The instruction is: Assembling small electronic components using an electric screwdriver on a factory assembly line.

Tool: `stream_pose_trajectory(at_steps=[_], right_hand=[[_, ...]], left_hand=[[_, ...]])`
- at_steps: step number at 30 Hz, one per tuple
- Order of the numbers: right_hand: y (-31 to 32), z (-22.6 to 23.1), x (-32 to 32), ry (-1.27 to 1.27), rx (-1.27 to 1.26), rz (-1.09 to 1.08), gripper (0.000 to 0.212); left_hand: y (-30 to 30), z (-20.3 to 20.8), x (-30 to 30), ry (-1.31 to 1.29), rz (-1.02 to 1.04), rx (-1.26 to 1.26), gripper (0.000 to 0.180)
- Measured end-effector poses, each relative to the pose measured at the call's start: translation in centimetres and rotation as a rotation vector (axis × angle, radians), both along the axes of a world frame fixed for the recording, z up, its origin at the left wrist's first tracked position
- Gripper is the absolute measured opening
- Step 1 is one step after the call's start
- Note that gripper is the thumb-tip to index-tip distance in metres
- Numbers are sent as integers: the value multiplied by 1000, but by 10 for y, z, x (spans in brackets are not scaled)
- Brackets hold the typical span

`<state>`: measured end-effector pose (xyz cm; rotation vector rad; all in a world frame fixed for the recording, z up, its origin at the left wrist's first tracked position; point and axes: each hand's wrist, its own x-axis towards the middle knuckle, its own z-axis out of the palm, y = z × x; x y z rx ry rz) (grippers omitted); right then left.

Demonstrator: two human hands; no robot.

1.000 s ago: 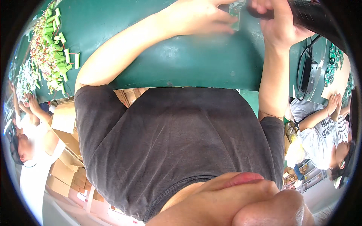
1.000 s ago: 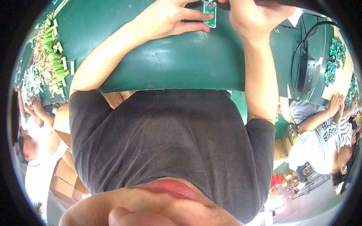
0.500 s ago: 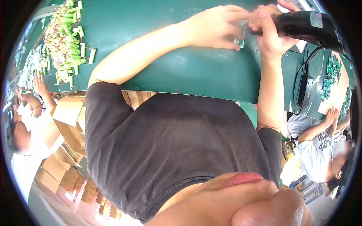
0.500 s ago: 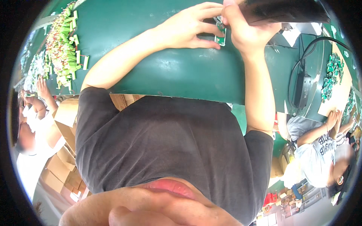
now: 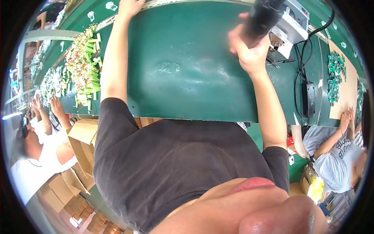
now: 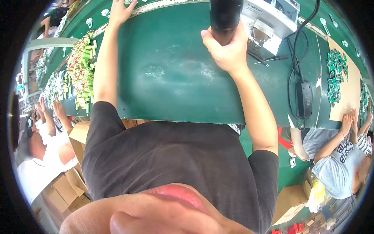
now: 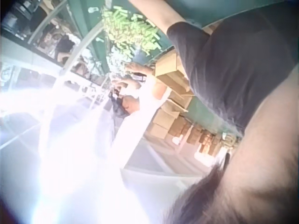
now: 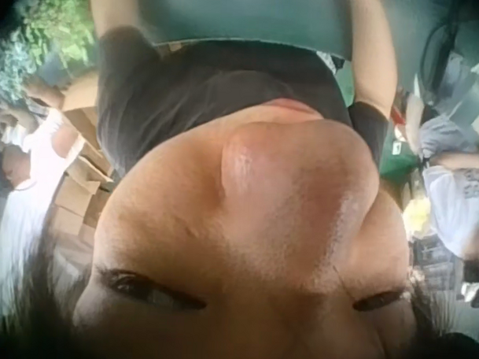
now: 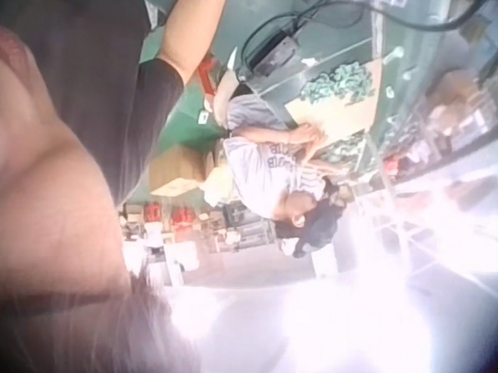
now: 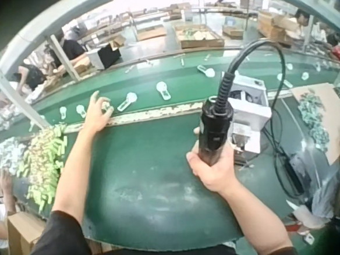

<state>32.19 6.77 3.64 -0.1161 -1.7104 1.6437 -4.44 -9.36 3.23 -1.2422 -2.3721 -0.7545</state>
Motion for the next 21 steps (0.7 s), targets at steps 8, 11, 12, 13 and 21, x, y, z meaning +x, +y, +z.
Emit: stream_pose_trajectory(at_steps=[8, 11, 12, 13, 21], right_hand=[[2, 15, 9, 44, 2, 10, 49], [37, 47, 32, 381, 21, -40, 50], [49, 59, 41, 459, -68, 33, 46], [66, 64, 46, 491, -22, 17, 46], [58, 71, 18, 181, 197, -303, 36]], left_hand=[[26, -9, -13, -70, -29, -73, 36], [48, -4, 16, -37, -113, -34, 32], [47, 0, 33, -38, -121, -68, 32], [42, 2, 47, 81, -142, -83, 24], [19, 22, 237, -309, -393, -166, 21]])
